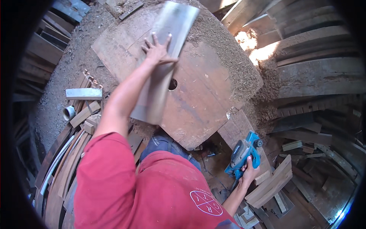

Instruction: The person uses a tape measure to mark a wooden plank, cuts the plank with a circular saw, and then uses an electric planer to smooth the surface of the wood.

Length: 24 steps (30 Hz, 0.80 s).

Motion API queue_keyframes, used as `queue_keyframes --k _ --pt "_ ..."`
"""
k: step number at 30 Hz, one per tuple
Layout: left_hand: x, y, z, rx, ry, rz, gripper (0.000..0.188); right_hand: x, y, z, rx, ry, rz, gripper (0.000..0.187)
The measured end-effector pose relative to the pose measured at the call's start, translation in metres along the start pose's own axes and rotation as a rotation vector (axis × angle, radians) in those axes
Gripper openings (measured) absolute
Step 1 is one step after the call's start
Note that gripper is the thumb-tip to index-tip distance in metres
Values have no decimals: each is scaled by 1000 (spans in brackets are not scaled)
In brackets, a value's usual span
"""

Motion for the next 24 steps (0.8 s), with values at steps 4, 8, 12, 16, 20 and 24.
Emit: queue_keyframes --k 4,8,12,16,20,24 --pt "10 -3 26 692 -125 -304 136 19 -6 5 -18 -46 76 22" --pt "18 -17 57 716 -43 -215 100 52 -24 16 -85 -163 142 22" --pt "22 -28 61 632 236 -143 95 89 -44 32 -173 -324 219 23" --pt "13 -37 78 672 415 -42 93 122 -60 44 -247 -457 290 29" --pt "27 -41 93 701 315 -84 89 134 -64 49 -244 -509 306 28" --pt "34 -54 113 789 170 -95 88 138 -60 48 -250 -537 277 28"
Point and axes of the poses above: each hand's wrist, its own z-axis away from the middle knuckle, its own x-axis out of the palm, y = z × x, the point moved 10 cm from there along -z, towards the middle knuckle, and after that the axes turned 7 degrees about y, right-handed, at the moved point
